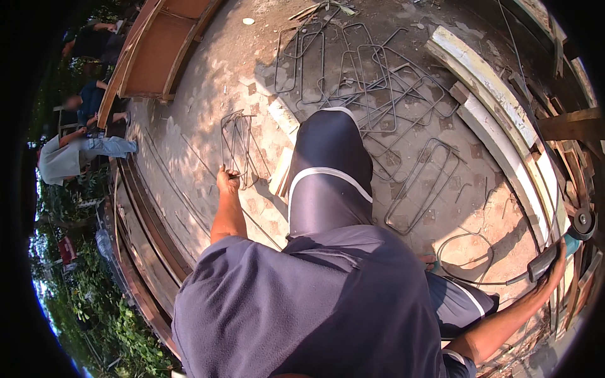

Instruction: The person uses an angle grinder to cut through a metal rebar frame placed on wooden blocks, creating sparks during the process.

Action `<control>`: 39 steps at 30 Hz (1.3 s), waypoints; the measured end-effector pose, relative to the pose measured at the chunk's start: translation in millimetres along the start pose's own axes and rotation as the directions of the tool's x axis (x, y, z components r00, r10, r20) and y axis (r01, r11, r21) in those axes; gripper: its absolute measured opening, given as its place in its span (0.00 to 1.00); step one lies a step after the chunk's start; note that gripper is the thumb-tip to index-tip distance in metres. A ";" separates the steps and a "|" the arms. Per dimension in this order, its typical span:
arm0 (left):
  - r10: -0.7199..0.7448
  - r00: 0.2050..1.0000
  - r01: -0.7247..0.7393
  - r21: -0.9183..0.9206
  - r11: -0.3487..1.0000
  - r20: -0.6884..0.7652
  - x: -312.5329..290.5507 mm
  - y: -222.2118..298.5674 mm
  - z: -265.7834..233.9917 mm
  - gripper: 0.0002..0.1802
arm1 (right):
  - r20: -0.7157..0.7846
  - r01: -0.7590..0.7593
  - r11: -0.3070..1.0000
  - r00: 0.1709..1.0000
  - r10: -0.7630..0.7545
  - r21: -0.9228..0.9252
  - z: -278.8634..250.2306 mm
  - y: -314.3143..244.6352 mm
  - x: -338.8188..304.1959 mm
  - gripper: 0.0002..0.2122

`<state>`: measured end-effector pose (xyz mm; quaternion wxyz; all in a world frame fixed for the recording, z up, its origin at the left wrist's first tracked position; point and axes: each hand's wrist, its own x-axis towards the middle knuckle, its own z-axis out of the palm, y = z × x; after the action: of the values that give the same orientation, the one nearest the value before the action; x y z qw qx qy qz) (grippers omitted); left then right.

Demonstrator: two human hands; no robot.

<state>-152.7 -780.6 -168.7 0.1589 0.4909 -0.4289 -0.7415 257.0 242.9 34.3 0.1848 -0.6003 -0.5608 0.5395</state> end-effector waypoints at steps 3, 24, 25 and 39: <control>0.384 0.904 -0.264 0.463 0.846 -0.186 30.3 41.4 -19.0 0.31 | -0.047 -0.024 0.986 0.998 0.032 0.164 10.3 3.4 -11.8 0.26; -0.164 -0.036 -0.992 -0.056 -0.117 0.986 -230.3 -206.9 266.7 0.13 | -0.221 0.082 0.842 0.974 0.045 0.533 -5.8 10.7 -126.2 0.16; -0.135 -0.049 -0.991 -0.065 -0.120 0.990 -238.6 -209.7 270.4 0.14 | -0.238 0.094 0.843 0.970 0.042 0.529 -10.7 15.0 -125.0 0.16; -0.534 -0.109 -0.660 -0.463 -0.592 0.838 -221.0 -242.5 428.9 0.34 | -0.275 0.084 0.854 0.959 0.071 0.513 -10.6 30.7 -122.3 0.19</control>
<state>-375.1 -288.5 -165.6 -0.0701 -0.4558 -0.8791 0.1205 306.3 131.0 66.5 0.4206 -0.5971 -0.3638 0.5782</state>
